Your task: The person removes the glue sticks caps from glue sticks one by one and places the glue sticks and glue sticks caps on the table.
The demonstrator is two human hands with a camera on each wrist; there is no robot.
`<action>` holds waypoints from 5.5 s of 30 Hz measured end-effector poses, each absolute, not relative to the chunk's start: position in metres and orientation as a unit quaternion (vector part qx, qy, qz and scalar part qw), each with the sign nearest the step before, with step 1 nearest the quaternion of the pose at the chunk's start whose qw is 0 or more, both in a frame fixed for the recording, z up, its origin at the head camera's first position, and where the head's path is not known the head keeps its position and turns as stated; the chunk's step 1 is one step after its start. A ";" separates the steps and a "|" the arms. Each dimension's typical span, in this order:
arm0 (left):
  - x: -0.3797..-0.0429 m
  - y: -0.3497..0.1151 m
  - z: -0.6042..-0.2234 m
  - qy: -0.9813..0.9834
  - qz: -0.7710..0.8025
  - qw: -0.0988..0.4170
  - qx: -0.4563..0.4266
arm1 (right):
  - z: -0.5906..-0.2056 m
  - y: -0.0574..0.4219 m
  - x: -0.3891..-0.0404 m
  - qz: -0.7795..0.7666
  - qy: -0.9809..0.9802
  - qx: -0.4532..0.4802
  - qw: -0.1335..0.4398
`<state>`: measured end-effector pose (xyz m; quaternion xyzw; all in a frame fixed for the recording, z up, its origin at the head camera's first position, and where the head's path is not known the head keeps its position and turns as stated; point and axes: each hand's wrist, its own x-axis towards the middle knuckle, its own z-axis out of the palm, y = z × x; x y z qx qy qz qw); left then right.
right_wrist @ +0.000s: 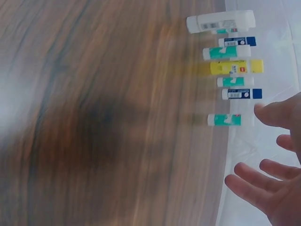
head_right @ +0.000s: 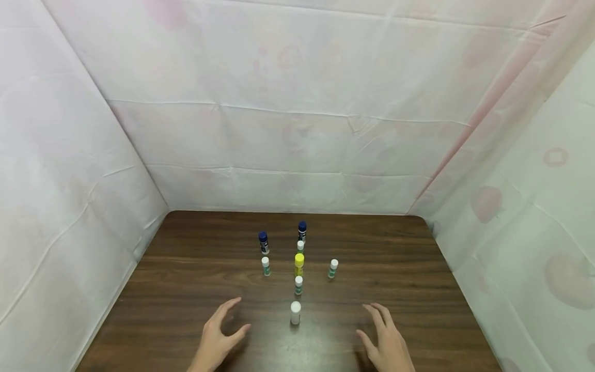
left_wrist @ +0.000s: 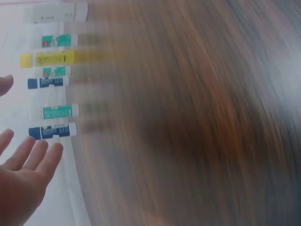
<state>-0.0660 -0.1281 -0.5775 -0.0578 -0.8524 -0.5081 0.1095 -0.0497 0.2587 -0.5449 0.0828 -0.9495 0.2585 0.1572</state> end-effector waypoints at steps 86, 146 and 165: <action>-0.097 -0.013 -0.585 -0.797 -0.582 0.095 -0.134 | -0.510 0.145 -0.094 0.400 -0.885 0.220 0.095; -0.056 -0.071 -0.481 -0.858 -0.430 0.149 -0.239 | -0.424 0.152 -0.058 0.479 -0.749 0.425 0.172; -0.064 -0.093 -0.491 -0.797 -0.536 0.181 -0.210 | -0.447 0.179 -0.055 0.487 -0.744 0.411 0.199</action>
